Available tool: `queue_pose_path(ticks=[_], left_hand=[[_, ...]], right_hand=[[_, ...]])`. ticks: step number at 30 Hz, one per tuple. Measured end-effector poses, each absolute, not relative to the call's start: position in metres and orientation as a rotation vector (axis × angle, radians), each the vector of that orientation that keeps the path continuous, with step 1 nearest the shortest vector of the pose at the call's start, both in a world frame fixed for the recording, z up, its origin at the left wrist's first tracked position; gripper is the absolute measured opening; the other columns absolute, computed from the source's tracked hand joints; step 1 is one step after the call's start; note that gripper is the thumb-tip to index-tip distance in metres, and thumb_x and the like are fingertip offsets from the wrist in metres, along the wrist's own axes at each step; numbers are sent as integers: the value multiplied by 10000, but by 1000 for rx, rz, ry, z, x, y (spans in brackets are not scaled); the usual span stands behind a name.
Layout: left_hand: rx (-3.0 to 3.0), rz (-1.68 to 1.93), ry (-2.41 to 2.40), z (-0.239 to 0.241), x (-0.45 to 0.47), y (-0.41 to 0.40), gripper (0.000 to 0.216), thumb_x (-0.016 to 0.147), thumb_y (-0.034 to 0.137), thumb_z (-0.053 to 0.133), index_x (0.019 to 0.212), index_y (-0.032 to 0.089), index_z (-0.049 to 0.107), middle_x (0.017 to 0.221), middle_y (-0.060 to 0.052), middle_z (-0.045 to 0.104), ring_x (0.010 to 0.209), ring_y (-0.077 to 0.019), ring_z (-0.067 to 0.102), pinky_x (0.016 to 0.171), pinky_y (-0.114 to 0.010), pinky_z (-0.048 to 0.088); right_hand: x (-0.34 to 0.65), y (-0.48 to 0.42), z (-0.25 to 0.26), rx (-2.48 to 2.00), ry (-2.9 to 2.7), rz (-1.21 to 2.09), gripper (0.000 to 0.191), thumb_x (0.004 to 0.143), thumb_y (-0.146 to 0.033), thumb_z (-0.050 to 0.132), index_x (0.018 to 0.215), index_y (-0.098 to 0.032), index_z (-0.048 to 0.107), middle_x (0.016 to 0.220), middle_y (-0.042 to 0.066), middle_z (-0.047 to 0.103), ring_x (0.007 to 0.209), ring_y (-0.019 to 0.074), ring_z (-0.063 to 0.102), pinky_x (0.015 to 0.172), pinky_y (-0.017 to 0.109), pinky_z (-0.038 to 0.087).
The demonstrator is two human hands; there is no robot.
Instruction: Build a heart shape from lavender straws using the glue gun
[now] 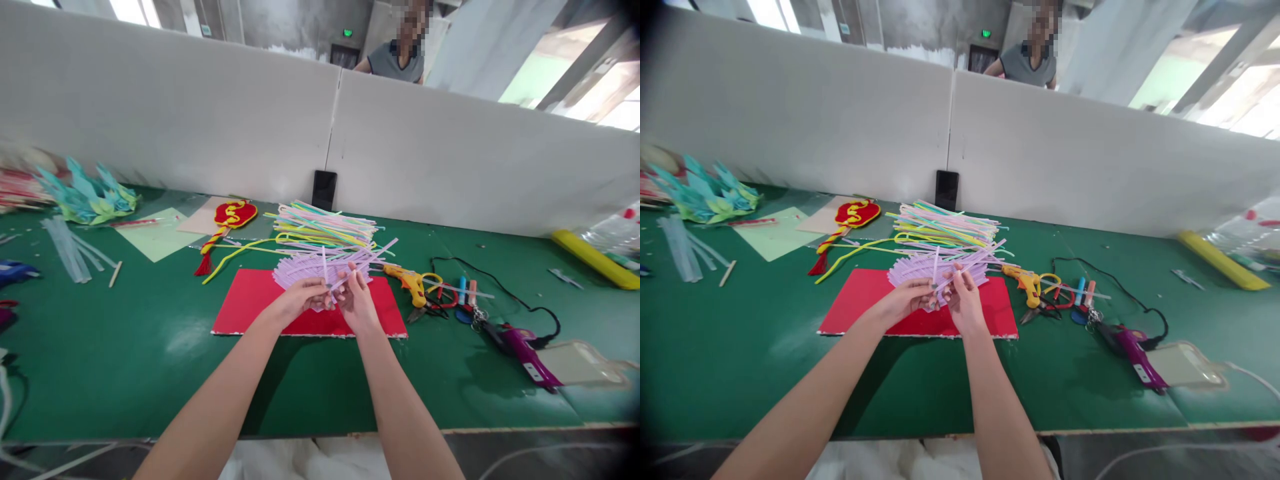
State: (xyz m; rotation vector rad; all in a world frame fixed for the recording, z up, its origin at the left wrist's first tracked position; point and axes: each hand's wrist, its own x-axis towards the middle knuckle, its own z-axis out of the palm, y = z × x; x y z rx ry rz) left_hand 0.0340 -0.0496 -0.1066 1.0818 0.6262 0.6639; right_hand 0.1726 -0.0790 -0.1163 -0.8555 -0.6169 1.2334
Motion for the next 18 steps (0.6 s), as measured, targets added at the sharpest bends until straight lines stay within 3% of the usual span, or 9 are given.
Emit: queue_pose_path(ticks=[7, 12, 14, 18], left_hand=[[1105, 648, 622, -106, 34, -50, 299, 659, 413, 708, 663, 149, 567, 592, -20, 616, 599, -147, 626, 579, -241, 441], [1224, 714, 683, -112, 39, -47, 373, 659, 497, 697, 665, 151, 558, 595, -29, 629, 575, -149, 611, 581, -260, 457], [1285, 784, 735, -115, 42, -44, 377, 692, 514, 664, 751, 151, 583, 644, -31, 644, 595, -148, 614, 587, -260, 465], [1415, 936, 841, -116, 43, -44, 444, 764, 423, 605, 1134, 182, 554, 942, -73, 655, 737, -168, 632, 616, -272, 488]], right_hand=[[172, -78, -112, -902, -619, 1140, 413, 545, -526, 757, 786, -241, 581, 668, -41, 613, 439, 53, 387, 417, 211, 343], [172, -79, -109, -950, -645, 1024, 384, 579, -530, 730, 752, -218, 589, 678, -12, 637, 449, 61, 405, 411, 217, 326], [172, -80, -107, -963, -659, 950, 349, 598, -502, 727, 735, -206, 604, 704, -1, 653, 468, 63, 419, 421, 220, 327], [171, -80, -106, -1006, -698, 798, 252, 614, -398, 749, 703, -183, 651, 732, 16, 686, 485, 69, 425, 450, 238, 344]])
